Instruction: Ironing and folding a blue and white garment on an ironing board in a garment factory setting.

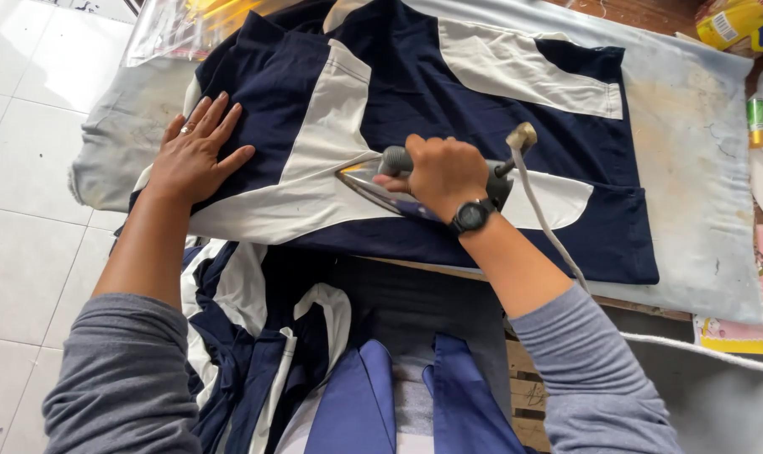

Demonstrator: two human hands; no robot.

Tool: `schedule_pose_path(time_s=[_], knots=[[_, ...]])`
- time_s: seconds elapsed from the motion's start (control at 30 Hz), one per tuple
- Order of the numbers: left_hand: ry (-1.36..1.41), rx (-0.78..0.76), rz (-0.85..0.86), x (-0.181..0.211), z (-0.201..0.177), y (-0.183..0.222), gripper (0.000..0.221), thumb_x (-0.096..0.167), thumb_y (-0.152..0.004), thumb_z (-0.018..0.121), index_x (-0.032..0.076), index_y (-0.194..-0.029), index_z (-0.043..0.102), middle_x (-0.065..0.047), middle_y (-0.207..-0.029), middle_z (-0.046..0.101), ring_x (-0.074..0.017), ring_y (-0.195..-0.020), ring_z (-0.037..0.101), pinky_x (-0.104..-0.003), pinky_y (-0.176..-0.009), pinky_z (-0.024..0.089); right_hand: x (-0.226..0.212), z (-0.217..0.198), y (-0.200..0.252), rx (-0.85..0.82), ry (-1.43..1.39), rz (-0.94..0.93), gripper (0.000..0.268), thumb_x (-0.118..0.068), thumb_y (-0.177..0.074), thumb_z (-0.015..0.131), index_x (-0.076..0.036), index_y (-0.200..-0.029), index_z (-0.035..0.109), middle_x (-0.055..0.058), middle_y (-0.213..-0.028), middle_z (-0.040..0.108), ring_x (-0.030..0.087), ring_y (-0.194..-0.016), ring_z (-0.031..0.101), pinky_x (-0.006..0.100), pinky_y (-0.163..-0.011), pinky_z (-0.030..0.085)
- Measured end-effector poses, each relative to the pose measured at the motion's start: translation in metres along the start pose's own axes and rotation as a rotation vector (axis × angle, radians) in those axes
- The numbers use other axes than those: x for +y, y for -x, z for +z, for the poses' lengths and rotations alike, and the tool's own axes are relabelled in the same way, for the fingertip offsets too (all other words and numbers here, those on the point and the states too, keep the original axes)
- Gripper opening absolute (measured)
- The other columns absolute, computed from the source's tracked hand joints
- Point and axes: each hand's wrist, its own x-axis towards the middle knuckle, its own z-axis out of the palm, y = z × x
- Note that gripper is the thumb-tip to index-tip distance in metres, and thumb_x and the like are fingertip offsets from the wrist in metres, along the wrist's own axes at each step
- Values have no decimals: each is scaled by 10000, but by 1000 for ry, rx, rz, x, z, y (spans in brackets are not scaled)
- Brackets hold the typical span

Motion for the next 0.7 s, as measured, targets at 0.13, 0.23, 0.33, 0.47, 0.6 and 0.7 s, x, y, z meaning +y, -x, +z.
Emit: schedule_pose_path(time_s=[0.13, 0.23, 0.33, 0.47, 0.6, 0.7], knots=[[2, -23, 15, 4, -6, 0, 784, 734, -994, 320, 329, -1658, 222, 38, -1737, 159, -200, -1591, 128, -514, -1276, 137, -13, -9, -6, -37, -94, -102, 678, -845, -726, 661, -194, -911, 627, 39, -672, 684, 282, -671, 732, 425, -602, 592], [-5, -19, 18, 0, -3, -1, 784, 730, -992, 330, 330, -1658, 222, 32, -1736, 166, -200, -1590, 130, -514, -1276, 137, -32, -10, 8, -7, -216, -273, 664, -831, -638, 728, -226, -894, 631, 30, -656, 686, 263, -651, 728, 390, -625, 596], [-1, 0, 6, 0, 1, -2, 765, 721, -998, 332, 340, -1655, 235, 48, -1738, 162, -194, -1593, 125, -504, -1284, 123, -47, -22, -4, 104, -102, -174, 570, -783, -796, 654, -218, -864, 617, 36, -648, 672, 251, -640, 721, 360, -598, 579], [-8, 18, 2, 0, 2, -1, 764, 733, -999, 326, 345, -1653, 250, 54, -1737, 175, -197, -1594, 131, -508, -1282, 120, -52, -1, -29, 98, -131, -22, 692, -853, -771, 634, -166, -840, 611, 47, -621, 655, 268, -627, 723, 372, -602, 593], [2, 8, 9, 1, 2, -2, 769, 727, -997, 326, 336, -1654, 245, 48, -1737, 172, -205, -1594, 133, -508, -1286, 119, -67, -4, -19, -14, -211, -128, 697, -869, -677, 663, -203, -883, 631, 39, -655, 676, 269, -659, 731, 407, -625, 597], [-3, 12, 7, -3, 2, -3, 766, 728, -996, 325, 342, -1652, 245, 55, -1737, 171, -199, -1595, 130, -503, -1290, 114, -74, 1, -20, 19, -184, -74, 647, -829, -740, 647, -199, -883, 614, 56, -645, 665, 293, -642, 729, 422, -598, 589]])
